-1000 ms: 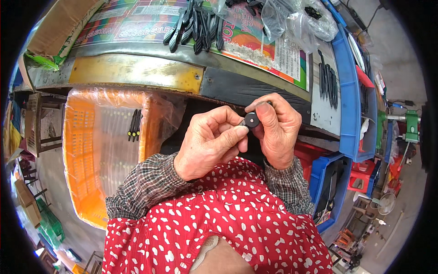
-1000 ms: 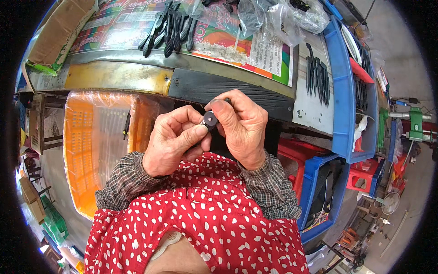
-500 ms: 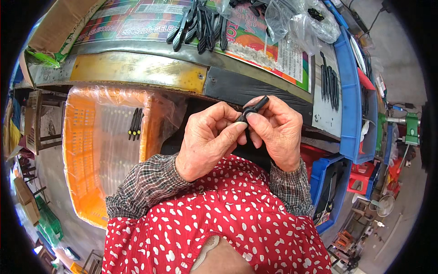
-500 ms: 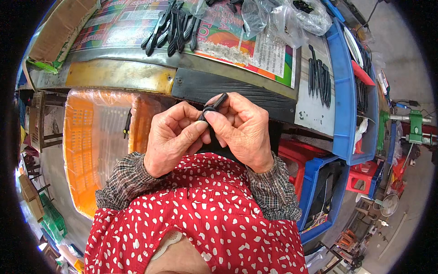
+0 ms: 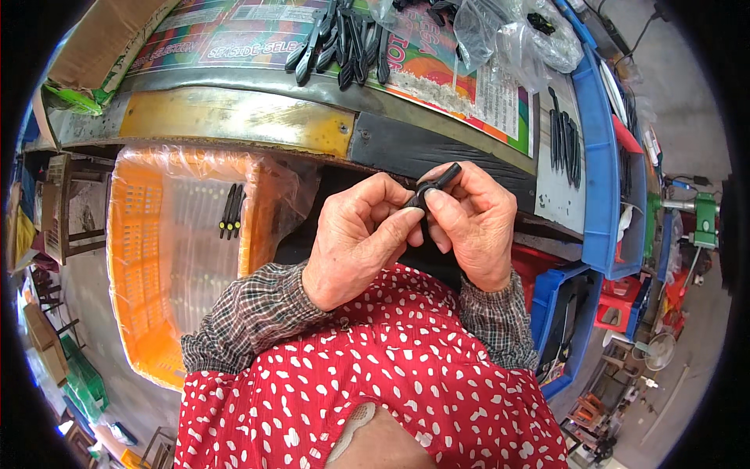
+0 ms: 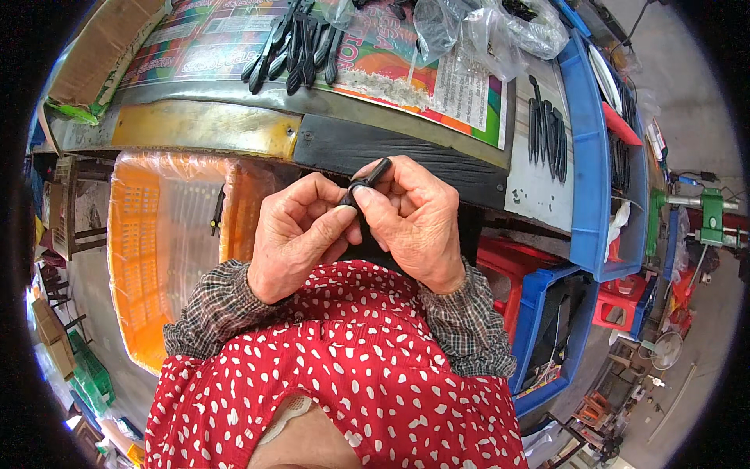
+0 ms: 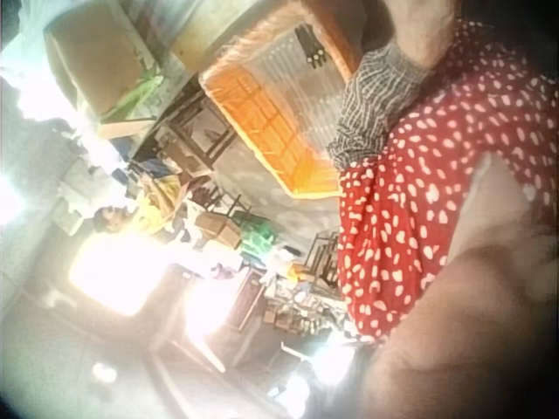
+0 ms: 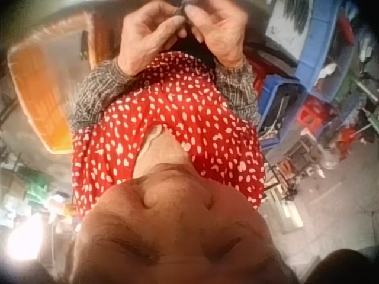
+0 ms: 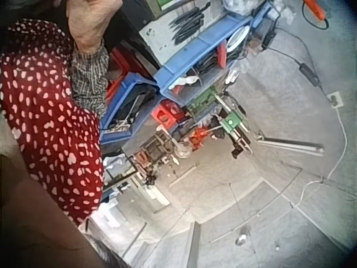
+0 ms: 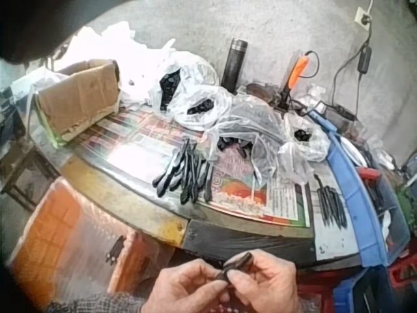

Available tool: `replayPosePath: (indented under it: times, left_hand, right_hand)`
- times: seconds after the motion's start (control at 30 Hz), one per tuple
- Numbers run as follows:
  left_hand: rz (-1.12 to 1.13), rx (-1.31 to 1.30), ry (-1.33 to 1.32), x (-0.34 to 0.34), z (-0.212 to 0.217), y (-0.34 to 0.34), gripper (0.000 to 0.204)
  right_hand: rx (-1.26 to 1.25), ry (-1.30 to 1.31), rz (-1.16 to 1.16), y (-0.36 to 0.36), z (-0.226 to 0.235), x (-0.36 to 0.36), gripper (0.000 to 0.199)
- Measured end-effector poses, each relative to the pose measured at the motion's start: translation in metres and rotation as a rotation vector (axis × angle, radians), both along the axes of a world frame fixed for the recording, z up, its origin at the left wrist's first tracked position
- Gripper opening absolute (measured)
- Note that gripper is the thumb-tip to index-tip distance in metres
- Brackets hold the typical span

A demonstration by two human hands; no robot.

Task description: The person assembles small black plastic components by hand, taking them from bins and fitting them together.

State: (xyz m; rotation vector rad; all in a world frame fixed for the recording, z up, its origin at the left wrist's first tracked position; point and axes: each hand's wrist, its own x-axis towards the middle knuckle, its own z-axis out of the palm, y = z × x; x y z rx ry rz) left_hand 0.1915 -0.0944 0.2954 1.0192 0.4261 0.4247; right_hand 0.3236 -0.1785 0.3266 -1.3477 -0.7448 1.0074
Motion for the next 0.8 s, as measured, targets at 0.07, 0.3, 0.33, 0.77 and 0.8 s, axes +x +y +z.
replayPosePath:
  times: [0.07,0.3,0.33,0.77,0.8]
  left_hand:
    - [0.008,-0.007,0.008,0.000,-0.002,-0.001,0.008]
    - [-0.035,-0.061,-0.008,-0.002,0.002,0.003,0.009]
    - [-0.061,-0.092,-0.003,-0.003,0.004,0.004,0.009]
    - [-0.154,-0.291,-0.032,-0.002,0.005,-0.003,0.009]
    - [-0.142,-0.267,-0.035,-0.001,0.001,-0.002,0.010]
  right_hand:
    - [0.004,-0.112,-0.090,0.002,-0.003,-0.005,0.010]
    - [0.000,-0.074,-0.031,-0.001,-0.002,0.003,0.016]
    - [0.030,-0.075,-0.047,-0.002,-0.001,0.005,0.017]
    - [0.002,0.002,0.063,-0.002,-0.005,0.016,0.018]
    - [0.024,-0.096,-0.016,-0.001,-0.008,0.012,0.018]
